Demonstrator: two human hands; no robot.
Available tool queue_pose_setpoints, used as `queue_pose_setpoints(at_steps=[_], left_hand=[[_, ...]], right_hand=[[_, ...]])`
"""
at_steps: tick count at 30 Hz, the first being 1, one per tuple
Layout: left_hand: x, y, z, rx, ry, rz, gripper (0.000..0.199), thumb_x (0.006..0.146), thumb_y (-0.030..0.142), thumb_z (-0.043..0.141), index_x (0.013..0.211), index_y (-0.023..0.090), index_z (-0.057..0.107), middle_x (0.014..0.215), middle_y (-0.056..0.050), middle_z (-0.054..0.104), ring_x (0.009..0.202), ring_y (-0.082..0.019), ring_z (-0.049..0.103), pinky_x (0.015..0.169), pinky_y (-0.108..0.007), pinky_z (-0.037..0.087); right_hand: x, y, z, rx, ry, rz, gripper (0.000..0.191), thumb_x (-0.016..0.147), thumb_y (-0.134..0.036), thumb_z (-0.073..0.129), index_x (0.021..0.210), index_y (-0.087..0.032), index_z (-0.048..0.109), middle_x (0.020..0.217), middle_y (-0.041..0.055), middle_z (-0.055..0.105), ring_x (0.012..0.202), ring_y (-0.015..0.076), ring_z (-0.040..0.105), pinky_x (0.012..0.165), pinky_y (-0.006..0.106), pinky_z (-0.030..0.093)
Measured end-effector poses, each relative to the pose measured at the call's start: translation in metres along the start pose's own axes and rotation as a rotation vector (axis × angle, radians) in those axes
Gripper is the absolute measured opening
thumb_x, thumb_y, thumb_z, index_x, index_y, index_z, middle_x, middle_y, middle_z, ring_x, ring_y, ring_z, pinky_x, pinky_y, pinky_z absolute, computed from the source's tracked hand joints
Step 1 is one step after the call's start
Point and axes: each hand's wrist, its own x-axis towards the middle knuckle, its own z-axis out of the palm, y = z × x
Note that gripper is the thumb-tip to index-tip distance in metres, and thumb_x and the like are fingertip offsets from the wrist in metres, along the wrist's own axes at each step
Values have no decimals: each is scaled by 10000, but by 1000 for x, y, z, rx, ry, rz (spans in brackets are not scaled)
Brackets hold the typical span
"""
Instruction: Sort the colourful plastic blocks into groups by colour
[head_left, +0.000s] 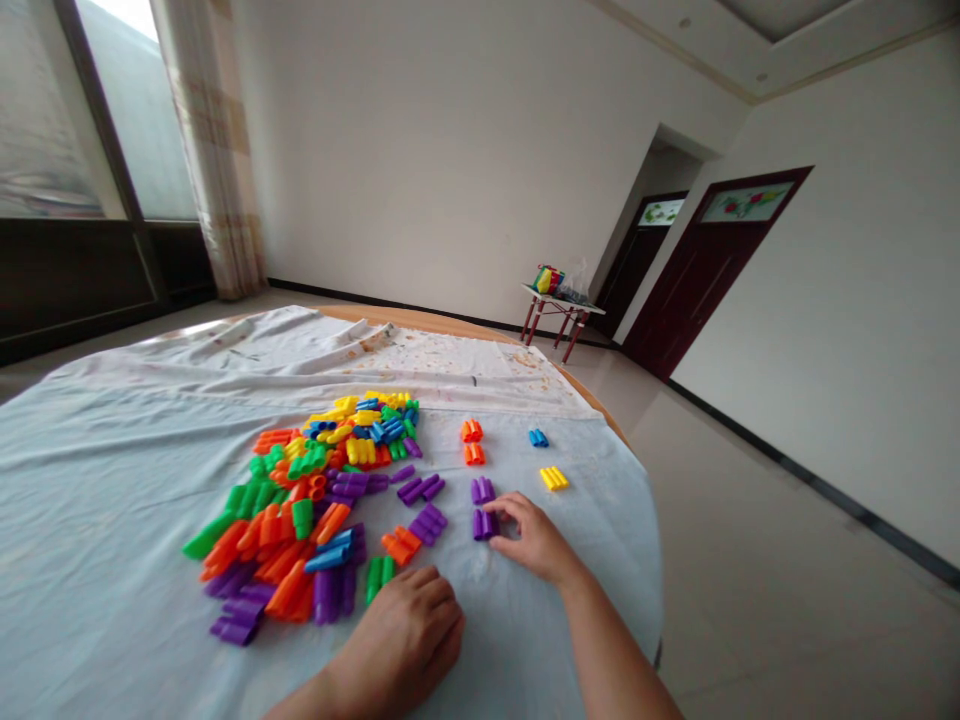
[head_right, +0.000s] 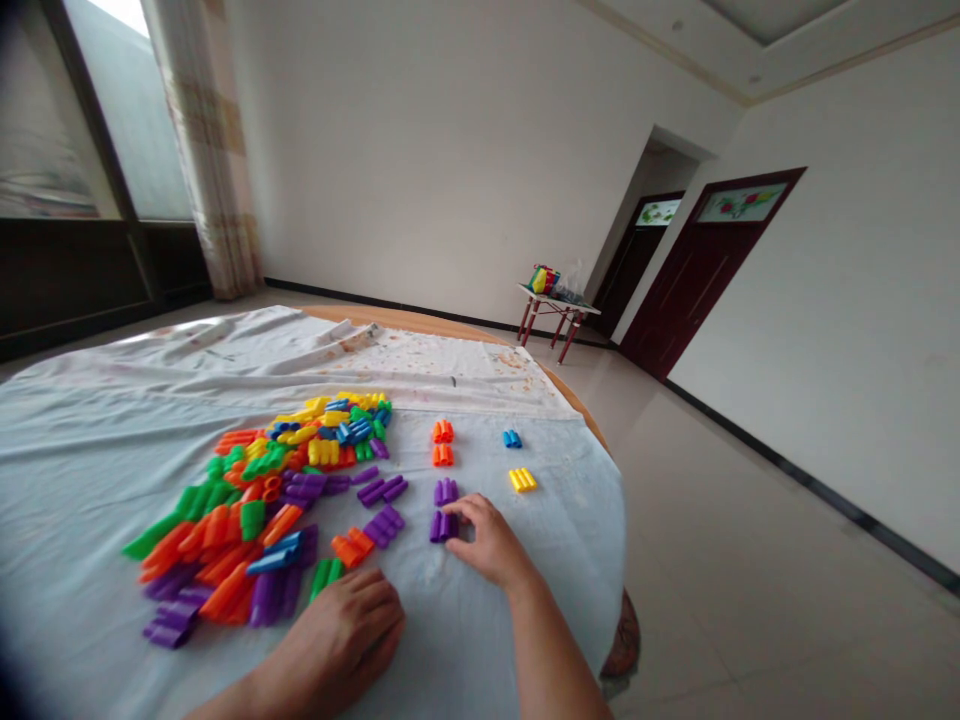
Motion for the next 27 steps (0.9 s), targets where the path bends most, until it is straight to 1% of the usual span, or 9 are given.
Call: queue_pose_setpoints(at_steps=[4, 7, 9, 12, 16, 18, 20, 23, 27], left_hand=[[0, -1, -1, 16, 19, 13, 212, 850, 138, 424, 671, 181, 529, 704, -30, 589, 678, -145, 523, 617, -276, 380], [0, -1, -2, 29, 11, 42, 202, 837, 139, 440, 659, 184, 525, 696, -31, 594, 672, -146, 530, 606, -275, 379], [-1, -1, -2, 29, -14, 68, 194, 829, 145, 450, 653, 186, 521, 684, -28, 597, 670, -147, 541, 594, -275, 378], [-3, -1, 0, 21, -66, 81, 171, 808, 160, 474, 647, 184, 528, 669, -24, 605, 637, -139, 557, 561, -267, 372], [-5, -3, 4, 28, -117, 54, 152, 783, 180, 507, 636, 180, 545, 646, -21, 616, 580, -128, 558, 525, -251, 357], [-6, -4, 5, 32, -119, 45, 153, 783, 192, 509, 637, 180, 553, 637, -22, 617, 565, -128, 556, 515, -249, 350], [-6, -4, 6, 33, -111, 38, 155, 782, 193, 507, 634, 180, 554, 630, -22, 618, 556, -129, 556, 510, -252, 345], [-6, -4, 6, 24, -102, 42, 146, 771, 192, 513, 630, 181, 547, 631, -15, 621, 555, -133, 562, 504, -260, 334], [-5, -4, 3, 14, -107, 57, 149, 772, 188, 515, 627, 179, 549, 630, -15, 621, 558, -129, 563, 509, -257, 330]], right_hand=[[-1, -3, -1, -1, 23, -18, 429, 674, -104, 645, 1082, -235, 621, 1087, 47, 572, 915, 180, 576, 780, 310, 477], [1, -18, -2, -5, 66, -60, 385, 717, -154, 643, 1092, -232, 612, 1107, 50, 570, 896, 170, 579, 768, 304, 478], [6, -32, 2, -37, 64, -131, 353, 746, -147, 618, 1088, -232, 614, 1090, 46, 587, 957, 174, 565, 843, 320, 459], [19, -51, 15, -143, -36, -280, 390, 751, -83, 579, 1106, -240, 611, 1088, 36, 611, 1069, 175, 521, 984, 354, 372], [39, -58, 38, -331, -210, -372, 445, 734, -53, 557, 1135, -242, 600, 1213, 41, 572, 1143, 189, 477, 1014, 368, 344], [46, -58, 46, -386, -252, -379, 455, 731, -43, 546, 1139, -239, 599, 1221, 44, 569, 1147, 193, 473, 1006, 365, 354], [50, -59, 48, -402, -258, -374, 441, 746, -44, 526, 1136, -236, 603, 1171, 45, 598, 1112, 193, 497, 985, 356, 374], [49, -63, 46, -361, -258, -348, 392, 795, -104, 509, 1162, -216, 594, 1119, 55, 630, 1076, 190, 535, 970, 335, 394], [45, -67, 41, -273, -314, -267, 413, 821, -200, 524, 1234, -211, 543, 1179, 65, 620, 1085, 194, 565, 941, 318, 429]])
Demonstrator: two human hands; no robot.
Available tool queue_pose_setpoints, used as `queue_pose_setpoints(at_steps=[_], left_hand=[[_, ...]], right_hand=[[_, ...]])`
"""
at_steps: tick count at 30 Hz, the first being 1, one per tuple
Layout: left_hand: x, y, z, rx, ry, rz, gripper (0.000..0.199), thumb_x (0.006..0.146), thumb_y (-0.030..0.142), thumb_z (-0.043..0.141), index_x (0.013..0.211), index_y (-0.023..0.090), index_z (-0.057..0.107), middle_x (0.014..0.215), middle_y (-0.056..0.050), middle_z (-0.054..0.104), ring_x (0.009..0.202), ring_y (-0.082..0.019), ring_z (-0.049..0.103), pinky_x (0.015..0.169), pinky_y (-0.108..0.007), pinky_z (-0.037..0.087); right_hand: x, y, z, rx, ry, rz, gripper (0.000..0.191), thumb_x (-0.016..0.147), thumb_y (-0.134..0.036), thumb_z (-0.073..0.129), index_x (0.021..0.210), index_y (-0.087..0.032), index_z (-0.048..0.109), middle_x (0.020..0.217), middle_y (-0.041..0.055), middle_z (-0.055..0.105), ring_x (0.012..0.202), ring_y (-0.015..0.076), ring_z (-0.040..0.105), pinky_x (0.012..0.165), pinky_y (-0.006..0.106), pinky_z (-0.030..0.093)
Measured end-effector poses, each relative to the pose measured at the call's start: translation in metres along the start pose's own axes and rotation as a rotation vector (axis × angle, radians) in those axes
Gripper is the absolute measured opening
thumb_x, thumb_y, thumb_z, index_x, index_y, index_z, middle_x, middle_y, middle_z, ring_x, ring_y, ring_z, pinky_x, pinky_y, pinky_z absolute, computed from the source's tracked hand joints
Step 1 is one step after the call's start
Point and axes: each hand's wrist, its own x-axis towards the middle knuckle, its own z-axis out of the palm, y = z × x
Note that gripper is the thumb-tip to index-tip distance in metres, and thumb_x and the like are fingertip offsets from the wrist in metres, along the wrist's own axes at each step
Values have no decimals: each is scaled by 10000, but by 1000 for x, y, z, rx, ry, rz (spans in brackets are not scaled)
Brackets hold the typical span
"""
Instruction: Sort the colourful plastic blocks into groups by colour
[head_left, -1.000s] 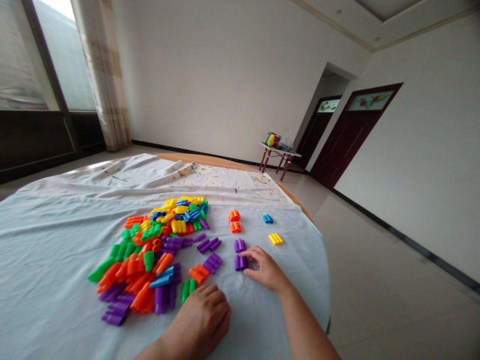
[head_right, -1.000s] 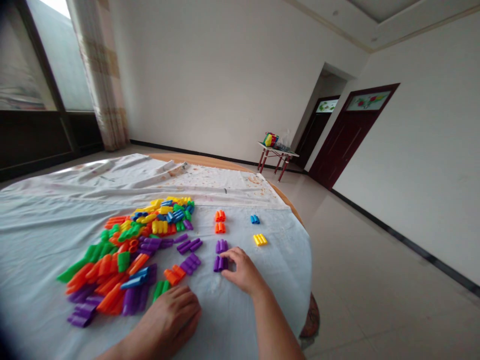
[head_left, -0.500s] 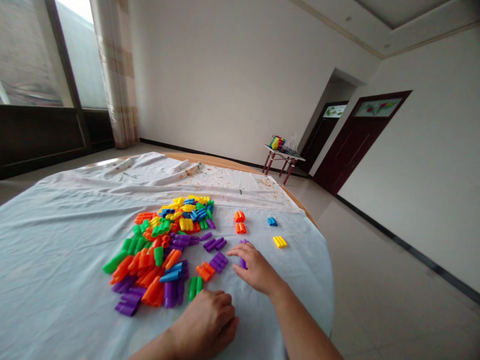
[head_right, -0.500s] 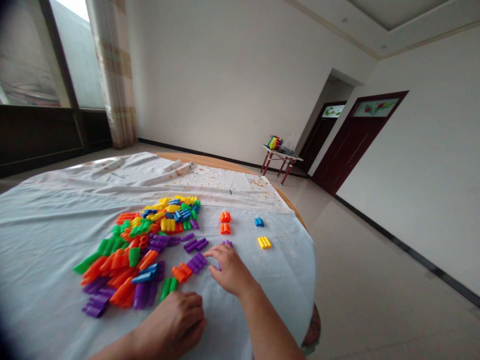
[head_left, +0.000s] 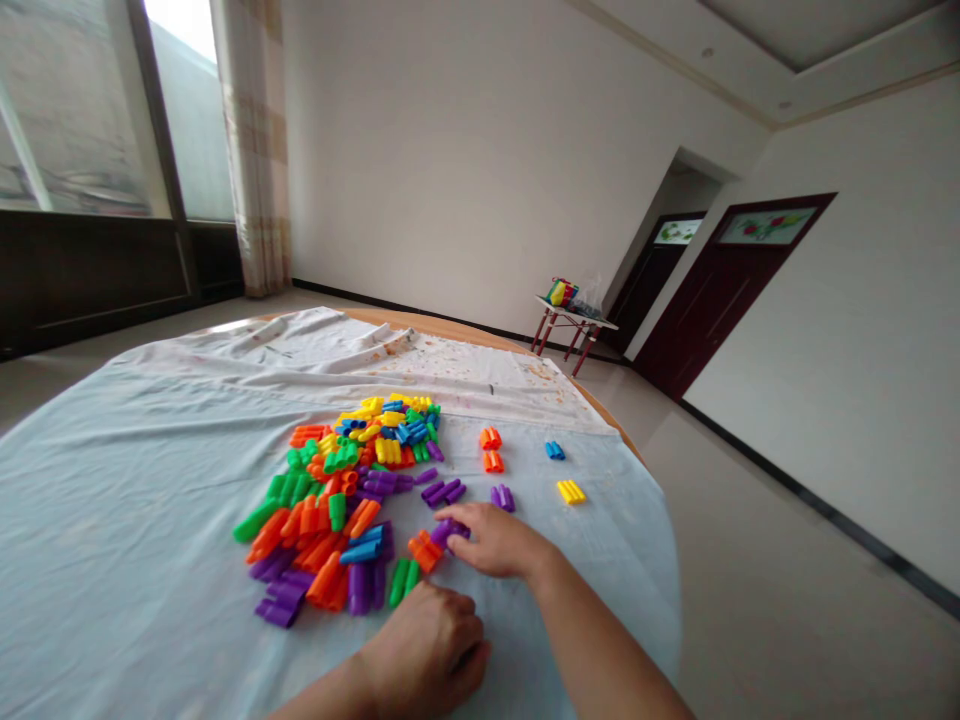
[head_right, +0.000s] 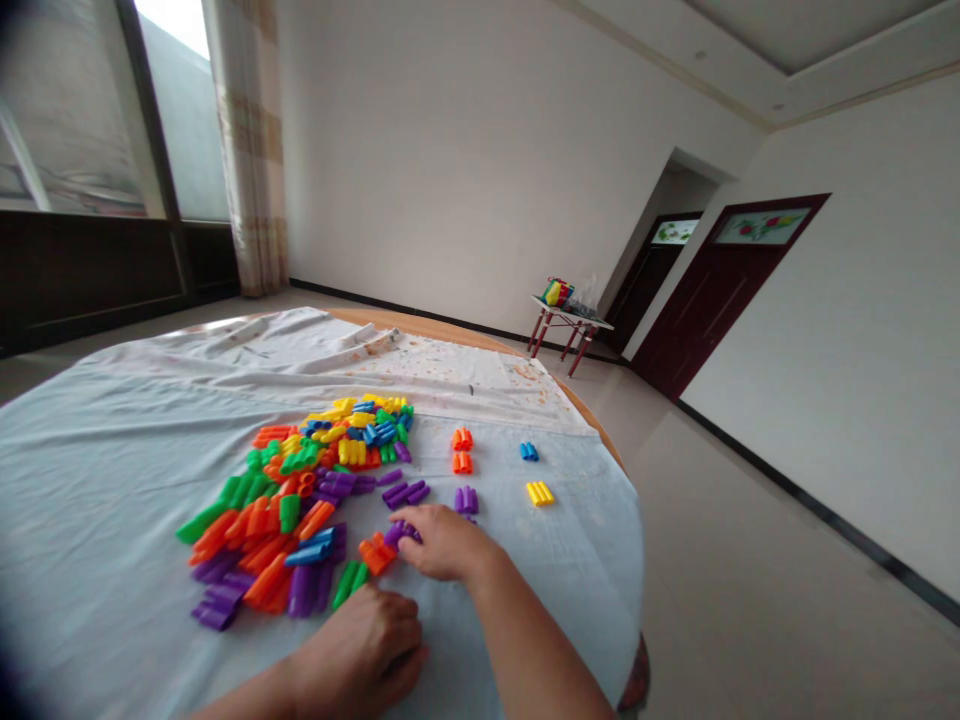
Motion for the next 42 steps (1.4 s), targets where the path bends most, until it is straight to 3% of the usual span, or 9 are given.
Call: queue_pose_setpoints(at_steps=[7, 16, 20, 23, 26, 30, 38, 42], left_hand=[[0, -1, 0, -25, -23, -20, 146, 770, 176, 506, 633, 177, 554, 646, -22, 629, 581, -137, 574, 520, -257, 338], [1, -3, 4, -33, -31, -46, 165, 793, 166, 473, 645, 183, 543, 656, -15, 623, 586, -124, 568, 528, -263, 316], [0, -3, 5, -28, -36, -51, 208, 831, 178, 427, 648, 186, 523, 664, -8, 611, 601, -122, 571, 539, -275, 308], [0, -3, 5, -29, -44, -45, 231, 853, 190, 405, 648, 188, 513, 665, -8, 605, 603, -120, 568, 538, -282, 301], [1, -2, 3, -37, -55, -45, 245, 860, 188, 393, 643, 187, 506, 663, -11, 603, 604, -118, 564, 542, -283, 302], [2, -2, 1, -44, -58, -50, 252, 866, 189, 385, 642, 186, 501, 664, -15, 599, 607, -117, 560, 551, -281, 308], [1, -3, 4, -45, -44, -57, 251, 865, 193, 387, 634, 188, 487, 659, -17, 597, 603, -120, 554, 542, -282, 306], [0, -3, 4, -42, -53, -48, 251, 869, 194, 379, 647, 190, 494, 667, -16, 600, 609, -122, 560, 552, -282, 318]], right_hand=[[5, 3, 1, -97, 167, 72, 408, 777, -214, 604, 1183, -179, 578, 1146, 92, 612, 1095, 216, 533, 980, 349, 393], [9, 2, 8, -266, 160, 125, 496, 708, -284, 683, 1183, -191, 575, 1078, 91, 599, 1045, 245, 512, 936, 373, 407], [-3, 14, -14, -198, 253, 112, 517, 724, -227, 637, 1232, -202, 540, 1138, 69, 597, 1070, 222, 501, 956, 353, 386], [-23, 38, -40, -177, 345, 219, 536, 719, -137, 579, 1250, -192, 521, 1185, 67, 593, 1098, 219, 494, 965, 353, 375], [-42, 67, -54, -201, 305, 354, 509, 701, -98, 554, 1204, -178, 559, 1163, 79, 613, 1102, 231, 506, 961, 359, 379], [-54, 93, -49, -225, 204, 413, 473, 694, -105, 553, 1159, -178, 595, 1136, 77, 635, 1081, 237, 538, 958, 352, 385], [-54, 101, -40, -198, 200, 421, 488, 685, -90, 557, 1167, -153, 593, 1167, 114, 614, 1123, 236, 527, 972, 348, 377], [-56, 103, -41, -181, 168, 410, 411, 681, -45, 517, 1042, -186, 653, 1067, 67, 655, 1050, 209, 564, 943, 325, 393]])
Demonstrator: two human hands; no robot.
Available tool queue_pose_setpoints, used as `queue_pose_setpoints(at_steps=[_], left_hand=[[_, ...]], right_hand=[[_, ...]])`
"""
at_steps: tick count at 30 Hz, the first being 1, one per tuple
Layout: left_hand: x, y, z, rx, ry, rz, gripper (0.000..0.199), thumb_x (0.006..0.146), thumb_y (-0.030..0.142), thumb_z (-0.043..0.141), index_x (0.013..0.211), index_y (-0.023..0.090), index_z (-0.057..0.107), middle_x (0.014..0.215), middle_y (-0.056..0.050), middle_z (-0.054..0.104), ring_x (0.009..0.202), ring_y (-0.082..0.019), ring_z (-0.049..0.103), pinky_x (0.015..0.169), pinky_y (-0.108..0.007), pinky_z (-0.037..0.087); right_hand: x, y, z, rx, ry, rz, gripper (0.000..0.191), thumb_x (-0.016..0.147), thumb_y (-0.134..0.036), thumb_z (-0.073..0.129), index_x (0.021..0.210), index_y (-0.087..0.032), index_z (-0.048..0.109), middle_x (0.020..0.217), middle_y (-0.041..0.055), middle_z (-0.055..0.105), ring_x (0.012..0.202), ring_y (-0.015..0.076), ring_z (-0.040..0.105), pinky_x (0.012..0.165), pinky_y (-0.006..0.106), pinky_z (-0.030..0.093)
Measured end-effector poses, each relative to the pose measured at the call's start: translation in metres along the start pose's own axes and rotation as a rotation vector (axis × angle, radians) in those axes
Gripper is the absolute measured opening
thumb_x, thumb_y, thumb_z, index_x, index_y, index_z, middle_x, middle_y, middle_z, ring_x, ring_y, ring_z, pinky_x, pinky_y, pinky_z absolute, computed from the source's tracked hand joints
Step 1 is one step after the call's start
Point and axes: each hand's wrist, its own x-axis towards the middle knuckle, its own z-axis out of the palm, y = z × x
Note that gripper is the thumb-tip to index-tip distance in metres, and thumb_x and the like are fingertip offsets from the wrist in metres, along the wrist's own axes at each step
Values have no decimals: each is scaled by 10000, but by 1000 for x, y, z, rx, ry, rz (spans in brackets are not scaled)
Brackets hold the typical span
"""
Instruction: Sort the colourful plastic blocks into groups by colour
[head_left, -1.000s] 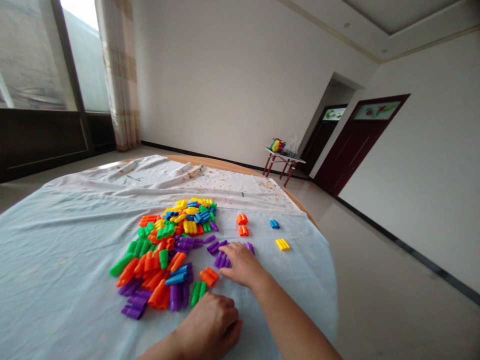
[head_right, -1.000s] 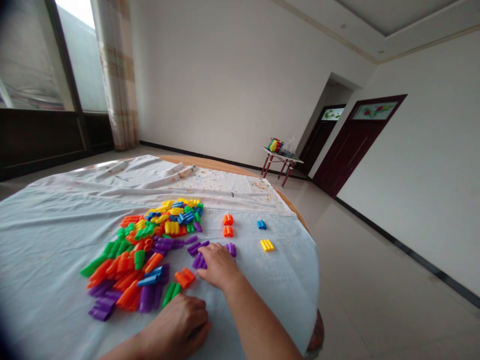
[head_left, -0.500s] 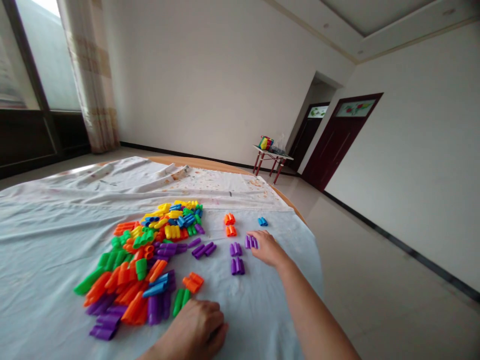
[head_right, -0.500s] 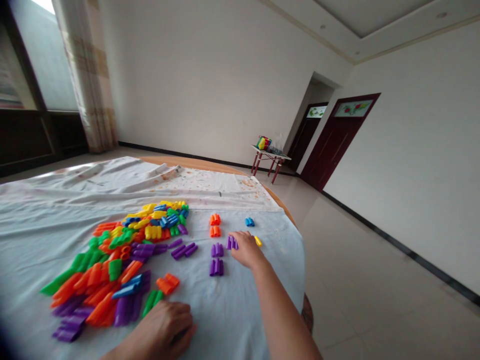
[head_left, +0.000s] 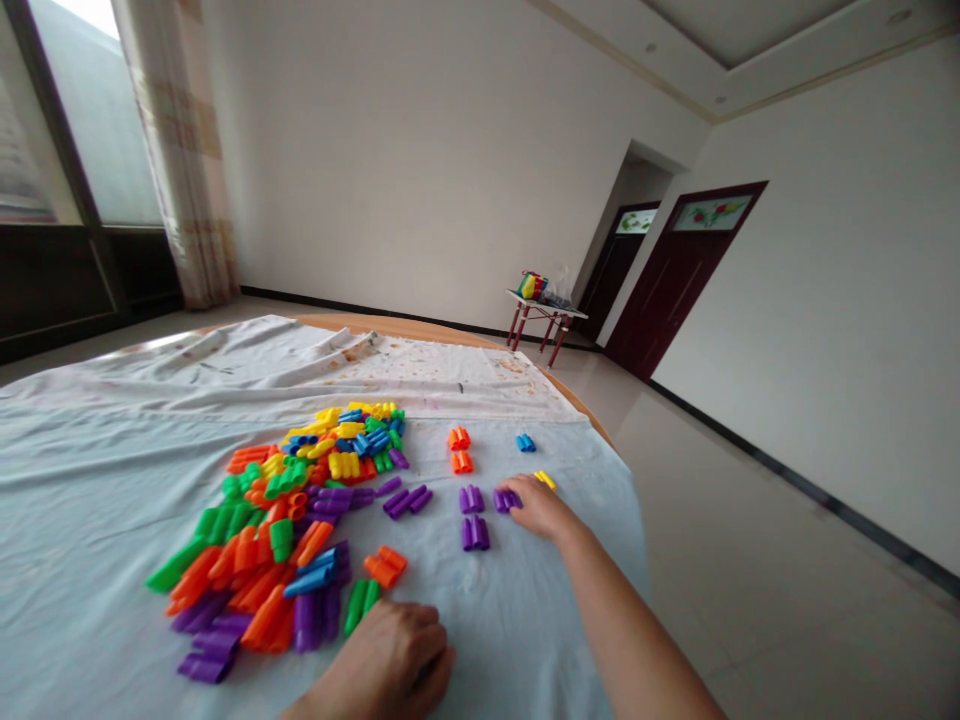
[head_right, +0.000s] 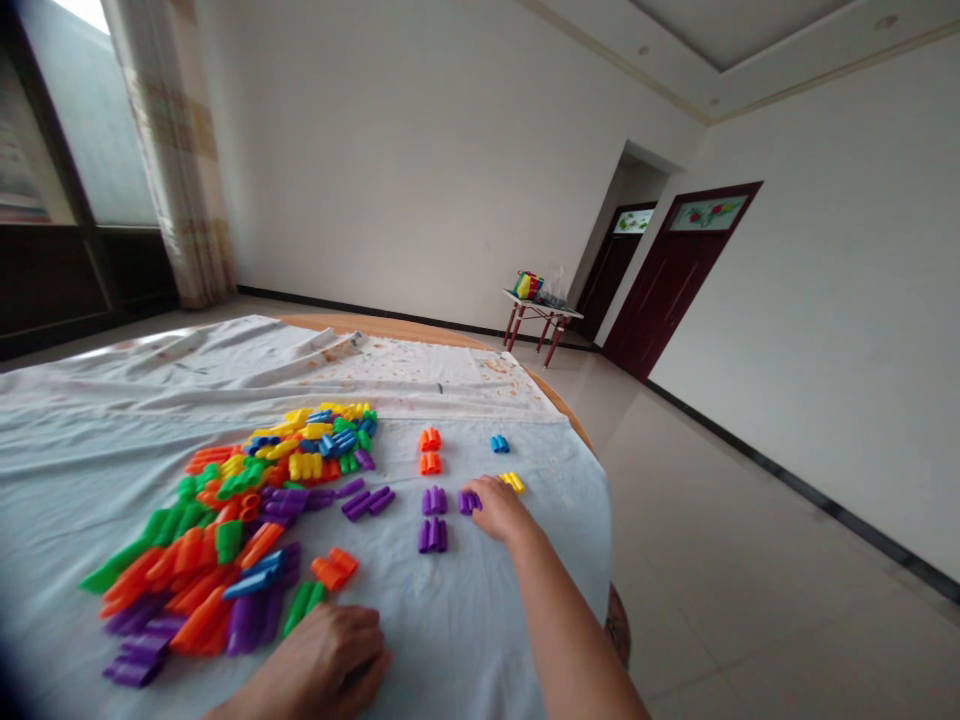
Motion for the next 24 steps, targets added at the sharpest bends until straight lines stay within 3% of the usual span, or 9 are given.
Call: queue_pose_setpoints(at_steps=[4, 8, 12, 15, 20, 24], left_hand=[[0, 2, -3, -7, -18, -8, 231, 852, 186, 401, 642, 187, 499, 669, -13, 605, 617, -124, 573, 551, -278, 325], [1, 4, -6, -17, -28, -24, 196, 831, 185, 427, 656, 187, 513, 680, -8, 617, 623, -126, 585, 550, -273, 330], [1, 3, -7, -44, -28, -42, 169, 811, 194, 449, 660, 191, 528, 679, -2, 624, 619, -127, 588, 549, -264, 344], [1, 3, -8, -62, -29, -49, 132, 781, 191, 476, 662, 193, 534, 683, -1, 629, 622, -133, 589, 547, -259, 356], [0, 3, -8, -82, -14, -50, 75, 729, 166, 514, 667, 189, 549, 688, -10, 636, 618, -141, 589, 552, -248, 384], [0, 4, -7, -86, 19, -46, 75, 708, 147, 522, 654, 184, 556, 675, -17, 640, 596, -141, 583, 545, -240, 390]], right_hand=[[-3, -8, -3, 4, 52, 1, 459, 688, -59, 536, 1127, -169, 610, 1130, 94, 623, 1097, 229, 532, 966, 357, 385], [-2, -45, -6, 121, 189, -108, 445, 750, -99, 519, 1183, -189, 567, 1171, 84, 593, 1131, 203, 505, 1000, 359, 370], [9, -92, 3, 209, 105, -262, 411, 767, -142, 557, 1172, -203, 576, 1164, 71, 600, 1126, 183, 518, 1003, 331, 377], [21, -116, 16, 169, 46, -290, 369, 772, -165, 576, 1140, -192, 599, 1147, 74, 612, 1124, 190, 520, 999, 328, 380], [41, -128, 37, 69, 26, -208, 343, 764, -229, 614, 1103, -180, 621, 1105, 91, 628, 1094, 231, 534, 977, 366, 395], [50, -124, 50, 92, 6, -248, 377, 721, -108, 591, 1091, -170, 626, 1102, 95, 631, 1096, 238, 536, 986, 379, 392]])
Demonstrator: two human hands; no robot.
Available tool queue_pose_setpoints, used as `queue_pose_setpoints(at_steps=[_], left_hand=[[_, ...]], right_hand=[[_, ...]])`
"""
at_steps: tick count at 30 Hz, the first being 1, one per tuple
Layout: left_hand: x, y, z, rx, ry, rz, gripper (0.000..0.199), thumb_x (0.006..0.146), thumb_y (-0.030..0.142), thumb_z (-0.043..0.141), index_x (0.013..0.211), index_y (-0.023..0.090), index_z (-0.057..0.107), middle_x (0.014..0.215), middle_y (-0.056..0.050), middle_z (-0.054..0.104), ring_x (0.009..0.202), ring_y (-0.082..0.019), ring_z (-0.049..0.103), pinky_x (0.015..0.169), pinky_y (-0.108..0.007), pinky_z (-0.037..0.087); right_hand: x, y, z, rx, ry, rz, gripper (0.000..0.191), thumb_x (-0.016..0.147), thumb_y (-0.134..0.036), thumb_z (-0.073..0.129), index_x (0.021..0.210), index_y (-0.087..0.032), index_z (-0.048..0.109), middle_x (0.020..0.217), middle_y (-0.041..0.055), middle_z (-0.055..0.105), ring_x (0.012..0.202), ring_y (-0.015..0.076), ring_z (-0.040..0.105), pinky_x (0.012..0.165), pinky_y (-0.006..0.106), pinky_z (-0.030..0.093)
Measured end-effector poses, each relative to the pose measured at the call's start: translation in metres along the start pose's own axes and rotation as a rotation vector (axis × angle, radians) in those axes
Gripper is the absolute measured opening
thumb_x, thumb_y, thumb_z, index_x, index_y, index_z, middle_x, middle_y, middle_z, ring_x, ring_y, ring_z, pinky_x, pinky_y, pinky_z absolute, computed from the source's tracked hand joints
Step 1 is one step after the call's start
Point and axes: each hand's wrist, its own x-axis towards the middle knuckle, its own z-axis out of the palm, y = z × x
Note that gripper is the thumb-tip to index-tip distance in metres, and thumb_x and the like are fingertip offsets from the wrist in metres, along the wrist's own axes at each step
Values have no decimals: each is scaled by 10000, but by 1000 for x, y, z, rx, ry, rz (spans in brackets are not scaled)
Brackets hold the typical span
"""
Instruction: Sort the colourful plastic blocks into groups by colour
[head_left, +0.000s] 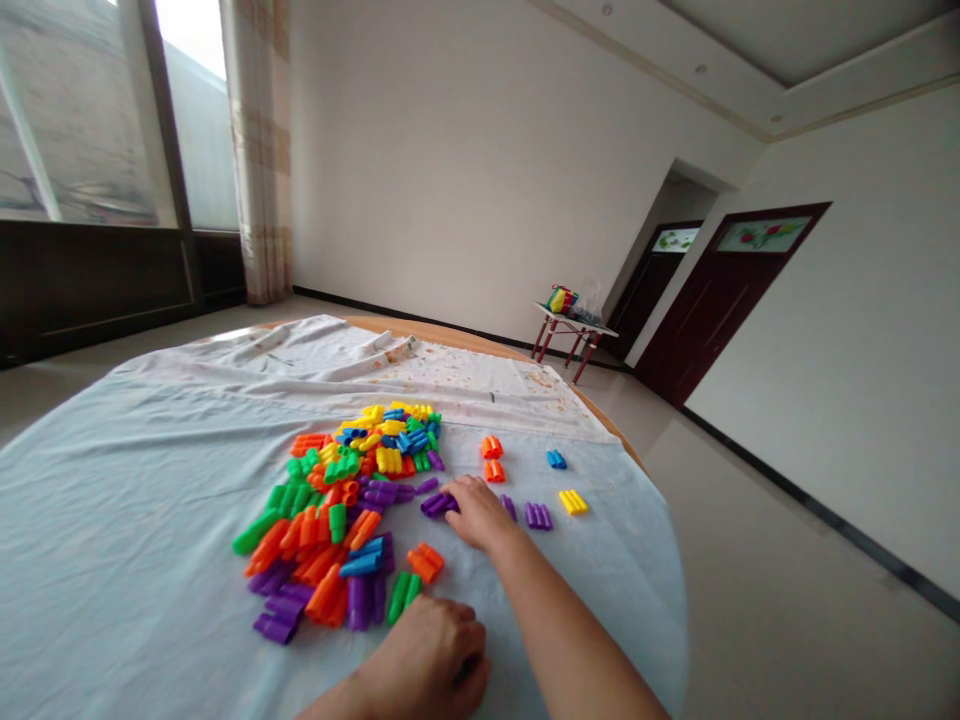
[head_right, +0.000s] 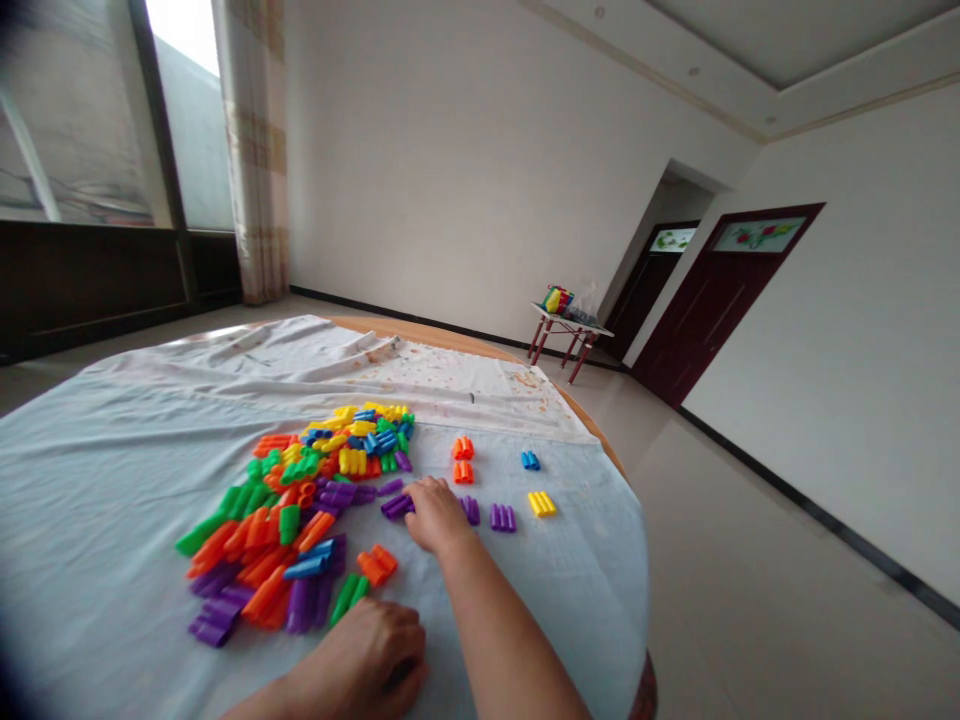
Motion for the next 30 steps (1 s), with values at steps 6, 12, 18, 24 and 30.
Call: queue_pose_setpoints(at_steps=[6, 12, 18, 24, 30], left_hand=[[0, 0, -1, -13, 1, 2, 63, 699, 160, 539, 644, 180, 563, 661, -19, 643, 589, -147, 587, 540, -240, 388], [-1, 0, -2, -22, -9, -11, 53, 695, 156, 545, 650, 179, 563, 676, -20, 644, 605, -150, 590, 547, -240, 393], [0, 0, -3, 15, 62, 19, 130, 762, 154, 508, 642, 186, 544, 658, -13, 621, 578, -131, 558, 532, -240, 375], [0, -26, -30, 150, 587, -265, 187, 887, 267, 434, 925, 206, 607, 882, -65, 644, 854, -207, 575, 758, -333, 423], [-2, -58, -37, 141, 620, -518, 353, 829, 414, 523, 1104, 198, 576, 976, -62, 674, 927, -248, 589, 823, -392, 396]], right_hand=[[-6, 6, 1, 147, -46, -184, 577, 647, -35, 557, 1205, -179, 555, 1229, 83, 574, 1157, 197, 506, 1019, 337, 376], [-7, 3, -3, 102, -37, -56, 486, 678, -138, 625, 1162, -171, 593, 1150, 94, 604, 1095, 222, 539, 979, 348, 406], [-6, -1, -3, 95, 112, -81, 453, 687, -94, 598, 1134, -168, 602, 1084, 86, 604, 1057, 202, 534, 961, 333, 408], [-16, -9, -16, 157, 220, -107, 452, 710, -99, 590, 1150, -202, 582, 1095, 67, 591, 1061, 193, 517, 971, 347, 400], [-32, -22, -18, 180, 242, -125, 455, 726, -169, 650, 1169, -236, 567, 1098, 50, 593, 1068, 190, 519, 962, 337, 406]])
